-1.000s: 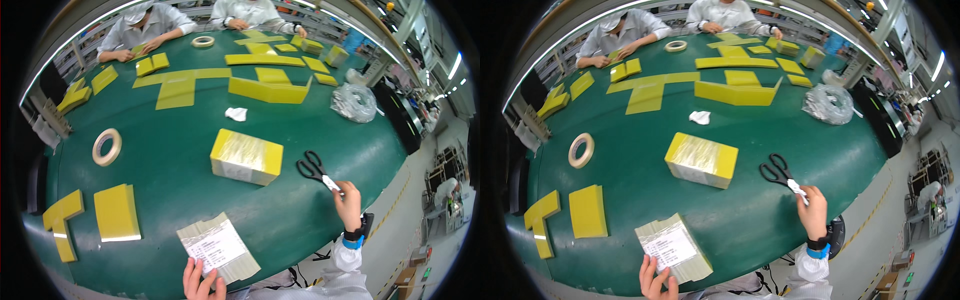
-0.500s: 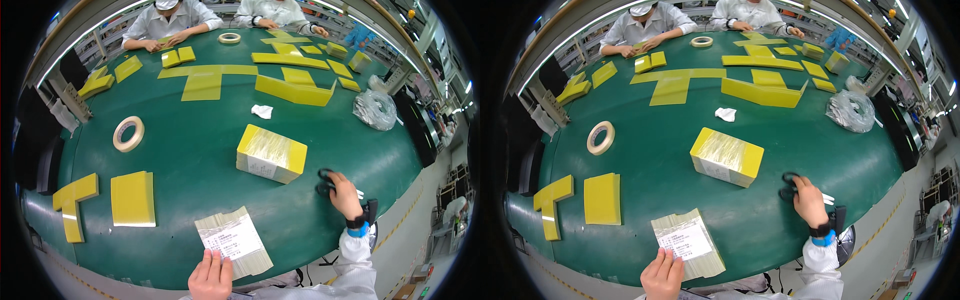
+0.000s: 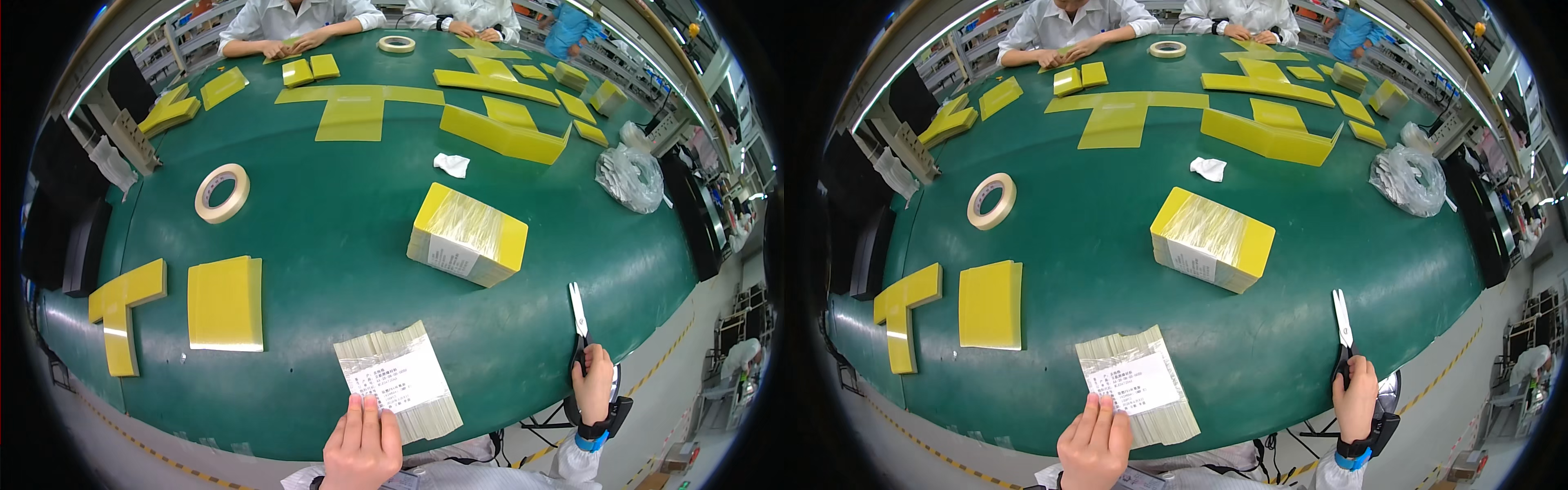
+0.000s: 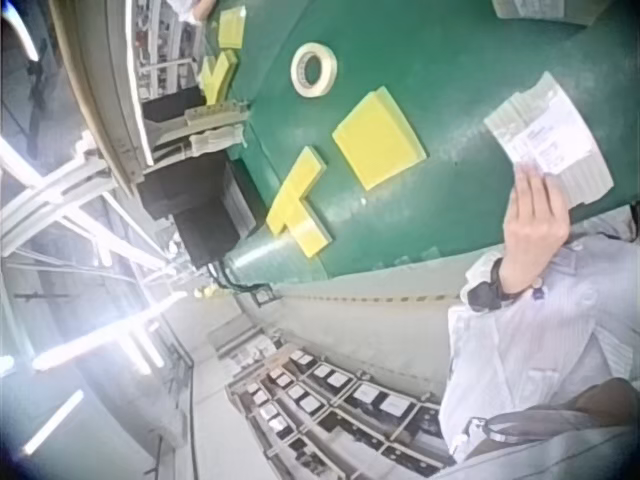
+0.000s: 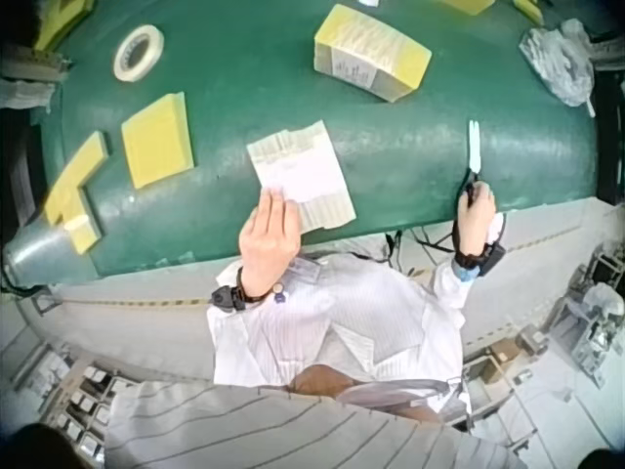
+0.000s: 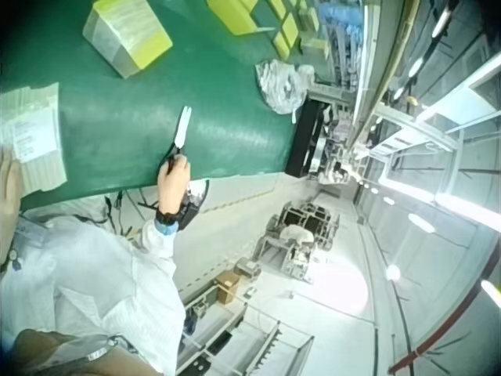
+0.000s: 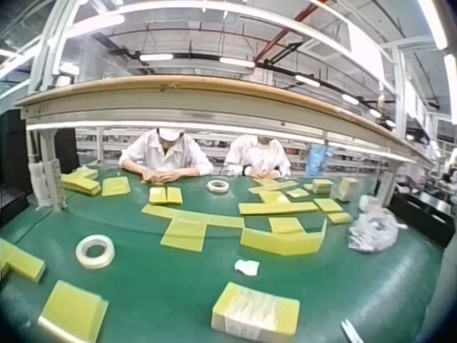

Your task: The recorder is assembling and organizing stacks of yellow components with labels, using scissors to trim labels.

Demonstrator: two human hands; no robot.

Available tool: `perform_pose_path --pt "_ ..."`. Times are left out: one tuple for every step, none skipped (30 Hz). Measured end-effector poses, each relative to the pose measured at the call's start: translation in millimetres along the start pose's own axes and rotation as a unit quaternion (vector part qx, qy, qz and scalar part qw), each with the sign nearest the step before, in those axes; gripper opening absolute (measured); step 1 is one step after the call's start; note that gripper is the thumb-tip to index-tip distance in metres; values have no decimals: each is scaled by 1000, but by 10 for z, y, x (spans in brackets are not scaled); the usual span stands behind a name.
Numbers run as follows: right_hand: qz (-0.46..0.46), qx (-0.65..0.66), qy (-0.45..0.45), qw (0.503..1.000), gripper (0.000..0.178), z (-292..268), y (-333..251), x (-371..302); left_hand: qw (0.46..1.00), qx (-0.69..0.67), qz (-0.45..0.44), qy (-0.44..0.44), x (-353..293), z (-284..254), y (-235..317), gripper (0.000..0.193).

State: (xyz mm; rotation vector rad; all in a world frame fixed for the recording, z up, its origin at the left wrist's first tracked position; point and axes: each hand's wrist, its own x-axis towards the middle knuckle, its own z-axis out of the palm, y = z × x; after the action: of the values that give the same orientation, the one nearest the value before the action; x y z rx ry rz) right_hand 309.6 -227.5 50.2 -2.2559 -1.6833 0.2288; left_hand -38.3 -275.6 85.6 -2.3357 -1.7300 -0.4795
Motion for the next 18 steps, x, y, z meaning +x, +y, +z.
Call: perform_pose_path --pt "39 -24 -42 998 27 -14 9 6 1000 1 -1 -1 -2 -2 4 13" --pt "38 -23 -43 998 27 -21 9 3 1000 -5 -5 0 -4 -4 7 13" --pt "-15 -67 -5 998 27 -29 8 -2 1000 -11 -9 0 -7 -3 10 13" --pt "-68 -111 35 991 27 -36 -5 -18 1000 -10 -10 1 -32 49 -11 13" --pt "-59 -110 37 992 28 -59 -31 -22 1000 -15 -4 25 -59 132 -40 11" --pt "-60 -109 37 992 28 -42 -21 -33 999 -19 3 49 -89 181 -60 11" --pt "-47 -100 22 994 30 -42 25 -38 999 -20 1 48 -82 160 -38 11" --pt "-35 -91 8 995 33 -47 68 -45 999 -24 -9 43 -67 123 -3 15" --pt "-36 -92 6 995 33 -65 98 -59 999 -29 -19 39 -59 103 21 18" --pt "-28 -91 -1 995 34 -72 114 -82 999 -27 -19 37 -79 110 22 18" --pt "-21 -91 -9 996 35 -85 125 -93 995 -89 -22 25 -123 131 30 22" --pt "-21 -89 -11 996 35 -110 132 -94 988 -151 -24 12 -173 156 41 26" --pt "-3 -72 -29 997 35 -147 135 -101 987 -156 -28 11 -226 181 56 29" --pt "15 -56 -46 997 35 -170 150 -103 987 -156 -28 10 -270 214 56 29" --pt "31 -18 -51 998 40 -177 208 -135 984 -174 -36 14 -310 250 51 30" --pt "29 -18 -54 998 40 -212 200 -160 981 -189 -48 17 -353 280 63 31" --pt "49 47 -99 993 44 -282 178 -190 981 -188 -50 16 -398 320 85 31" --pt "69 111 -144 981 48 -321 168 -216 975 -209 -62 34 -443 366 115 33"
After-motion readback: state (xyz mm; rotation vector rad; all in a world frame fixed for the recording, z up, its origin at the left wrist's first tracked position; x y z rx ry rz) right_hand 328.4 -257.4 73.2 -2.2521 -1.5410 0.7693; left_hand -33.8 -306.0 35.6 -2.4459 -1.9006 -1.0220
